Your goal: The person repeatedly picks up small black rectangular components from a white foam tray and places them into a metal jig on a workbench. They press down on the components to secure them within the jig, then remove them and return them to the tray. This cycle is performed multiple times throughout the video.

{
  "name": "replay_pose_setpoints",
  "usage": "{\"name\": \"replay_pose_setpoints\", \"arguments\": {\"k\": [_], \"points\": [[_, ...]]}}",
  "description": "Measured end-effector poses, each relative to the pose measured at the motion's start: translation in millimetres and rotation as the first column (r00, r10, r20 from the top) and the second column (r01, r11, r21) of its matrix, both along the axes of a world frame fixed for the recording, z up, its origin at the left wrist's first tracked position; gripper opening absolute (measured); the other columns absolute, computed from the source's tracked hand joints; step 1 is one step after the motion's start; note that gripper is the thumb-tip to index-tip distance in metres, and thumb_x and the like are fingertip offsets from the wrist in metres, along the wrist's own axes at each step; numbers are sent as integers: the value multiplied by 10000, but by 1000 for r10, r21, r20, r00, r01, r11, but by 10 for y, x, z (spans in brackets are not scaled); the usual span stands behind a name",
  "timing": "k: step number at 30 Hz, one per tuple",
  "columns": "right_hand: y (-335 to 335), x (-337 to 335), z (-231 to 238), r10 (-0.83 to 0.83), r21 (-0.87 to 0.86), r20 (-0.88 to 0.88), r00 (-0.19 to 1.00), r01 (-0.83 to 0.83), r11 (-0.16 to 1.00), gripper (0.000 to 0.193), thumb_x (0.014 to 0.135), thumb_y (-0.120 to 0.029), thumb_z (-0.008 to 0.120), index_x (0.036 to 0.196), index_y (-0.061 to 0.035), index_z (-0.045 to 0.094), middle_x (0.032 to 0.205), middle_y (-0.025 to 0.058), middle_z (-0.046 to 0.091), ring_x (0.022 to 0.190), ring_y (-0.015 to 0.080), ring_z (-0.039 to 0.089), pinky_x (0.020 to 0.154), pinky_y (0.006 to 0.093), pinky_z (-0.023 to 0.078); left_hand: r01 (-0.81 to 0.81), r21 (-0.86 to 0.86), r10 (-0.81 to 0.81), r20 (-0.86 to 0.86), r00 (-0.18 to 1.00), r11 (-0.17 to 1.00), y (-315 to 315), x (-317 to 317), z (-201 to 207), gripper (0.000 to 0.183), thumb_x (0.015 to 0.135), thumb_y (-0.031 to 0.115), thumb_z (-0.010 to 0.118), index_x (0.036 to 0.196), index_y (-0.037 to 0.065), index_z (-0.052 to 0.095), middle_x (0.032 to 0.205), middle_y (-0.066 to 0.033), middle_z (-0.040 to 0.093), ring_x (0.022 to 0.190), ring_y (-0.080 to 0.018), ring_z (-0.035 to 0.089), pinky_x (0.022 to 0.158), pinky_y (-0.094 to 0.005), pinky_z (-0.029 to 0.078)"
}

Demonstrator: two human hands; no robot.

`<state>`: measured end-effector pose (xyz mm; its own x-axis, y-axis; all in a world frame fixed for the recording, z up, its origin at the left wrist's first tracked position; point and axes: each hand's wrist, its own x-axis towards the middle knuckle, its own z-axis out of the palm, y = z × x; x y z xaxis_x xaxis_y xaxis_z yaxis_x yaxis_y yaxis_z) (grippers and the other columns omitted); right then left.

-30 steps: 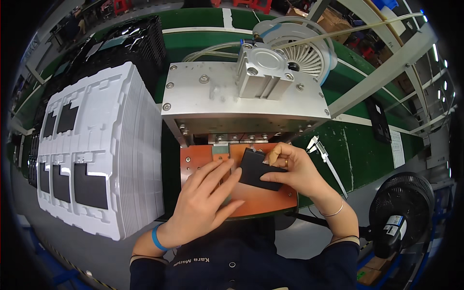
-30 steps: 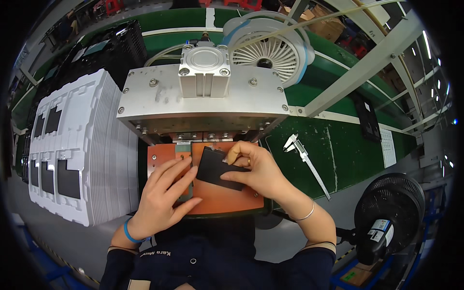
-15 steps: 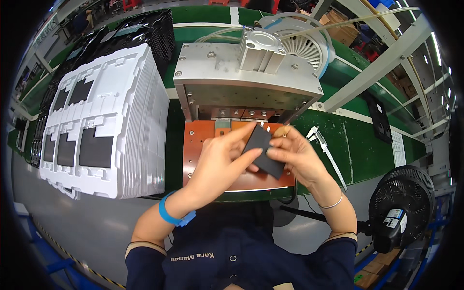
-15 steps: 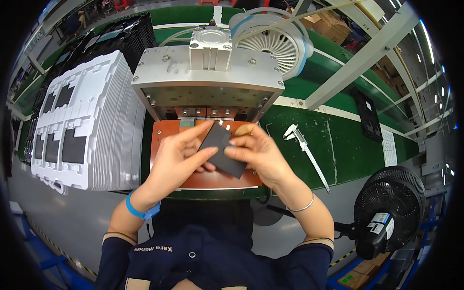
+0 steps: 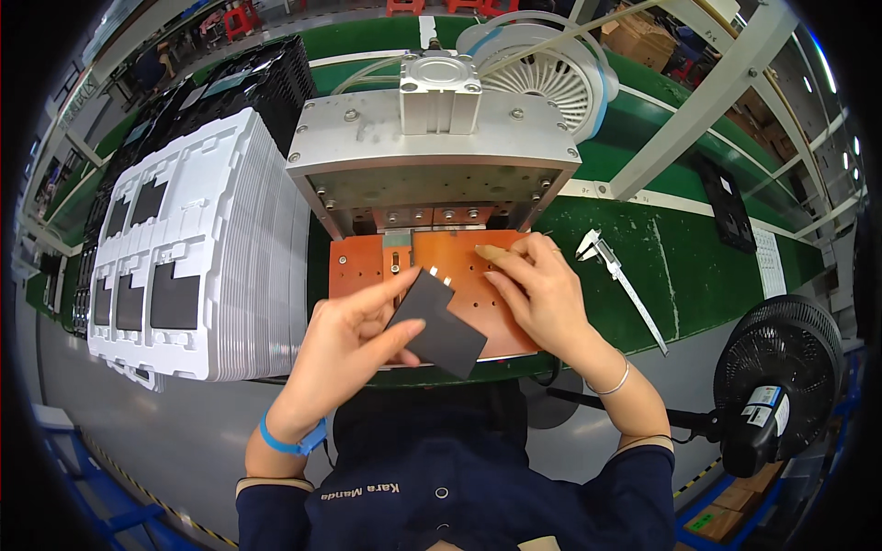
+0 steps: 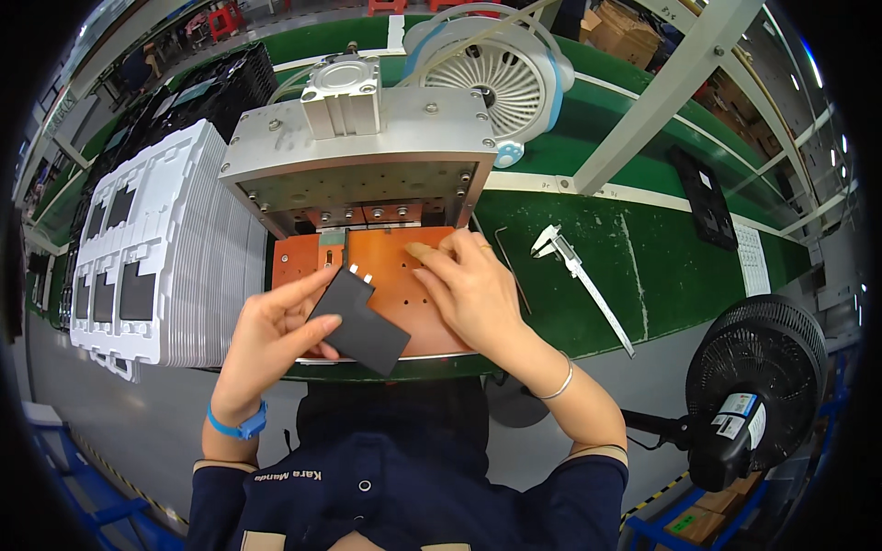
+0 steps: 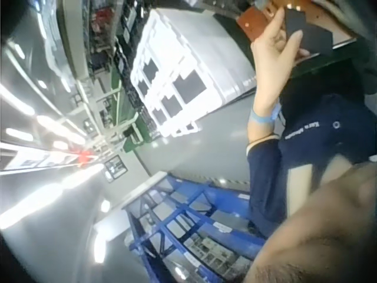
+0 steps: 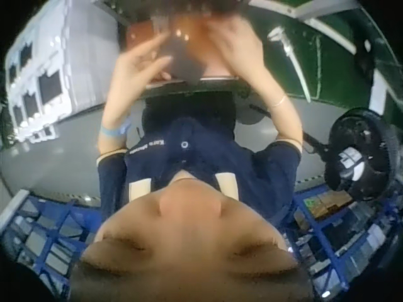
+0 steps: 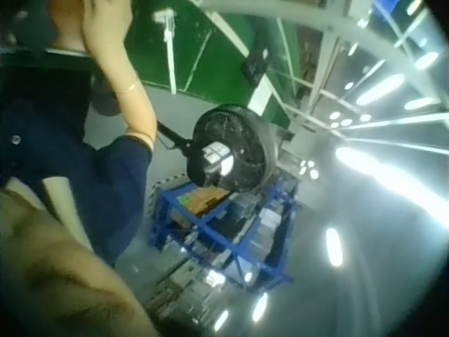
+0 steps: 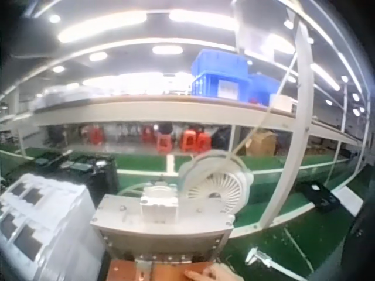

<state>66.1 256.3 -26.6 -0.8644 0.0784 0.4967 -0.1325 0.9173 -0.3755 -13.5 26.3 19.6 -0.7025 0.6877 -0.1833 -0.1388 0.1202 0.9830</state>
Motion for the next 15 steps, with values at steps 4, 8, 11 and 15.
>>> {"name": "replay_pose_setpoints", "arguments": {"k": [4,8,11,15], "points": [[19,-58,-16,-79,163,29,996,73,984,268,849,-203,690,1067,-49,691,851,76,492,800,243,533,629,349,472,-2,28,8,-201,980,1000,-207,156,-70,518,855,-51,674,1352,-26,530,819,-96,691,675,-141,709,595,-226,517],[38,-176,-17,-169,177,77,983,154,972,329,866,-225,671,1139,-43,655,859,98,504,833,266,553,664,373,486,-13,-46,-9,-453,891,999,-580,311,101,539,809,-59,715,1321,-64,544,834,-155,708,668,-166,718,600,-233,524],[37,-170,-23,-201,168,96,975,184,969,276,870,-195,667,1115,-68,675,862,101,545,815,276,578,665,374,493,-6,120,81,-630,773,993,-887,365,170,554,784,-44,748,1298,-98,547,839,-173,714,685,-176,720,613,-247,535],[79,-122,-77,-101,74,-238,966,122,990,112,781,-55,746,889,-51,719,799,87,533,677,244,554,595,341,470,-383,225,421,-704,572,896,-1444,206,560,482,772,-69,723,1239,-89,601,905,-170,711,685,-198,703,594,-259,533]]}}
